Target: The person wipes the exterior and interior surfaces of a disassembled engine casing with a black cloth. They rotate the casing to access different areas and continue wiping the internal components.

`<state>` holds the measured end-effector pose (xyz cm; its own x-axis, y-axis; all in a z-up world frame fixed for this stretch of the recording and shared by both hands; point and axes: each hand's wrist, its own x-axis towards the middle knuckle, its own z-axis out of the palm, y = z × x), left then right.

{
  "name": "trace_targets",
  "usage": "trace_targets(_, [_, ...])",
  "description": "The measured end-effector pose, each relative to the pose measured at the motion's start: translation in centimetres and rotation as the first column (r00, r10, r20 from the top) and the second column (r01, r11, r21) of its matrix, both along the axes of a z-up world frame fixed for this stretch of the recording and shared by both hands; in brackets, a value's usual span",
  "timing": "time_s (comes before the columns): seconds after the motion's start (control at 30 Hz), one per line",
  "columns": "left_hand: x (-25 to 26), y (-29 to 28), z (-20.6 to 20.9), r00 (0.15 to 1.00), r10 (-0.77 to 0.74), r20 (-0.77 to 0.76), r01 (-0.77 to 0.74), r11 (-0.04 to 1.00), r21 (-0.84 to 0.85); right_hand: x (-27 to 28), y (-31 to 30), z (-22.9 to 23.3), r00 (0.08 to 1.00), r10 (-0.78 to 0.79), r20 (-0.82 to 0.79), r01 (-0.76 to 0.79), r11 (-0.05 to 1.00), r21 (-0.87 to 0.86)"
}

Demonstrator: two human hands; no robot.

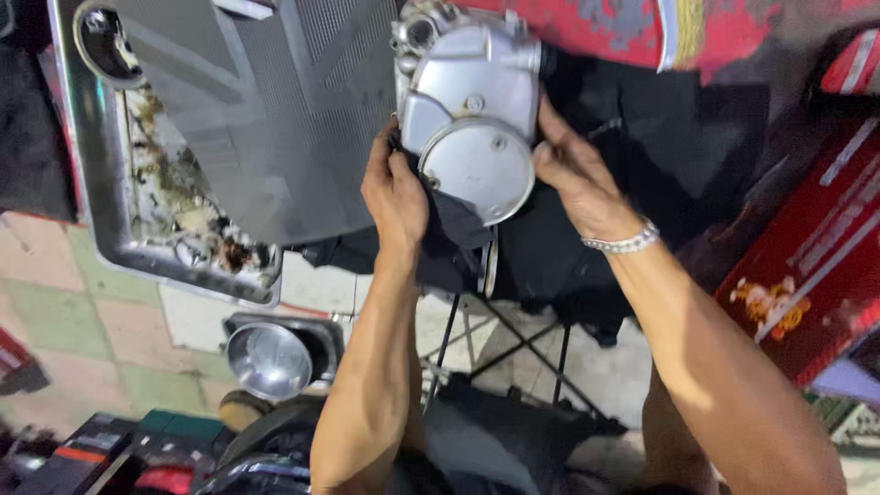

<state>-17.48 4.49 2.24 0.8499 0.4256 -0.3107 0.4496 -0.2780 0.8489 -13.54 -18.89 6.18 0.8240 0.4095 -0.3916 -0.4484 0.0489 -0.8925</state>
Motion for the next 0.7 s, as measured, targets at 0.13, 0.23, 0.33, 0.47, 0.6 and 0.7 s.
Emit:
trace_targets(0.13, [-5.3, -3.9, 5.7, 0.999, -0.028, 0.03, 0.027, 0.999, 0.026, -3.9, -2.9, 5.8, 0.997, 0.0, 0.081, 0.018, 0.974, -0.225])
trace_targets(0.23, [-9.5, -9.4, 6.7, 0.999, -0.034, -0.025, 0.034, 0.999, 0.009, -9.1, -7.3, 8.0, 0.997, -0.027, 0.072, 0.05, 0.937, -0.345])
trace_targets(0.33, [-14.0, -14.6, 5.1, 0.986, -0.143, -0.085, 0.139, 0.989, -0.058, -15.5, -11.7, 6.3, 0.977, -0.212, -0.017, 0.2, 0.941, -0.274])
trace_targets(0.47, [-17.3, -18.4, -0.3, 0.976, -0.197, -0.093, 0.195, 0.98, -0.033, -21.2, -15.6, 0.1, 0.911, -0.363, -0.197, 0.293, 0.904, -0.311])
trace_targets(0.6, [-18.2, -18.5, -4.5, 0.961, -0.275, -0.044, 0.273, 0.961, -0.04, -23.3, -17.2, -4.8, 0.948, -0.313, -0.057, 0.296, 0.934, -0.202])
trace_targets(0.7, [-17.0, -15.7, -4.0, 0.879, -0.474, 0.046, 0.473, 0.88, 0.042, -21.9, -18.0, -5.0, 0.965, -0.254, -0.068, 0.223, 0.926, -0.305])
